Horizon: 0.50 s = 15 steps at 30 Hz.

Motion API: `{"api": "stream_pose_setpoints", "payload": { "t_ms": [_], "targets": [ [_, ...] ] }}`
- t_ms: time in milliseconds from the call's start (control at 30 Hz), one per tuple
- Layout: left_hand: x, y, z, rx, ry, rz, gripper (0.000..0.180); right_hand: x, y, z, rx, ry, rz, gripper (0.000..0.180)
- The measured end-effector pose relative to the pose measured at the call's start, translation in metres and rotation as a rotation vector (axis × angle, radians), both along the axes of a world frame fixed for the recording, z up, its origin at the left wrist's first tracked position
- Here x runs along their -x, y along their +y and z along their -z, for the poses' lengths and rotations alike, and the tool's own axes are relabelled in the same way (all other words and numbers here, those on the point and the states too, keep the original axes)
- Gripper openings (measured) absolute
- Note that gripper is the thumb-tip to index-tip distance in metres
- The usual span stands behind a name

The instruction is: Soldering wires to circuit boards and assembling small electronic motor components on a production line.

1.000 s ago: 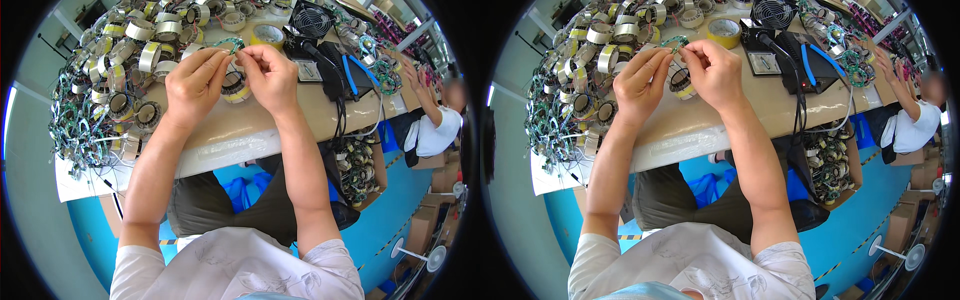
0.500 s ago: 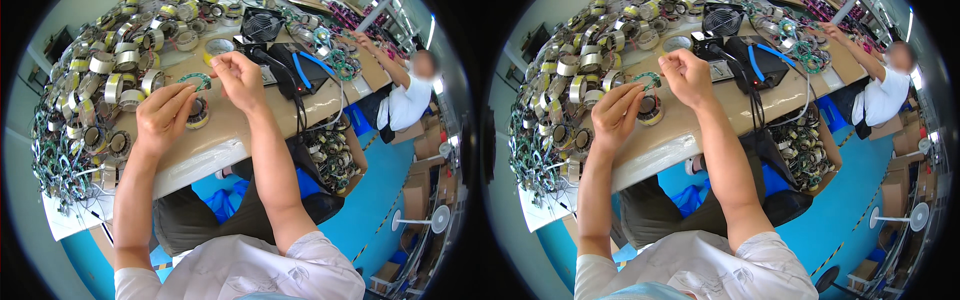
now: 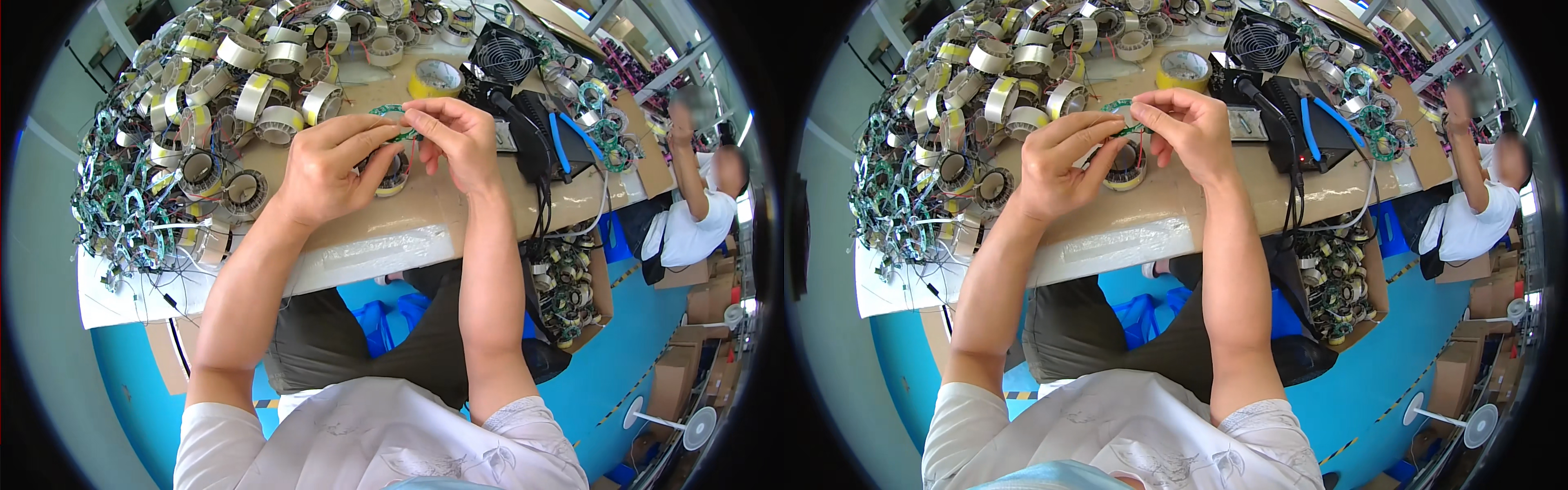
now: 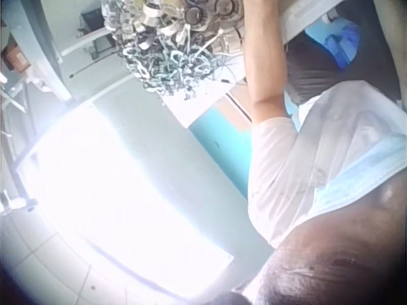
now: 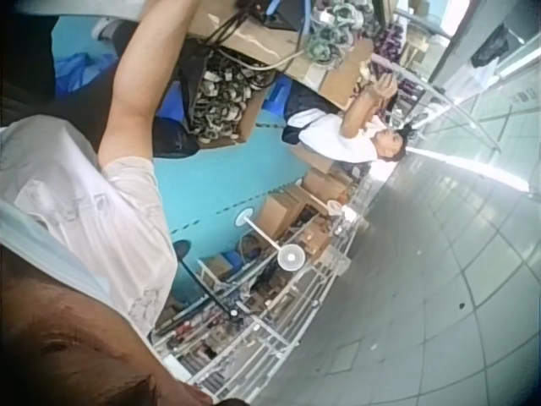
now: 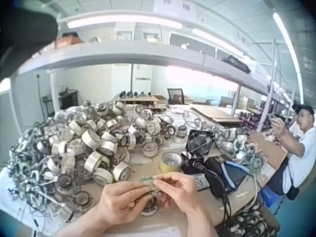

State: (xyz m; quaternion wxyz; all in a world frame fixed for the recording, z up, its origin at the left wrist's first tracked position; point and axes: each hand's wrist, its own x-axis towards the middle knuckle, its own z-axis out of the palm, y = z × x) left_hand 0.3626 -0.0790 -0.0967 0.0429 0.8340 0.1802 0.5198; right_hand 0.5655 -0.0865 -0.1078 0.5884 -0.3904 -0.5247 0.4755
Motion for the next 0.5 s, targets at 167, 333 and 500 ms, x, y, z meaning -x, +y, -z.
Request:
{"api": "stream_pose_setpoints", "payload": {
  "t_ms": [167,333,500],
  "targets": [
    [-0.002,0.002,0.002,-0.004,-0.104,-0.196,0.038,0.002,0.001,0.0,-0.001,-0.002,0.024,0.021],
    [-0.001,0.004,0.001,-0.017,-0.18,-0.319,0.031,0.002,0.0,0.0,-0.009,-0.049,0.042,0.02],
    [0.002,0.001,0.004,0.648,-0.53,0.105,0.005,0.002,0.0,0.0,-0.009,-0.035,0.06,0.021]
  ]
}}
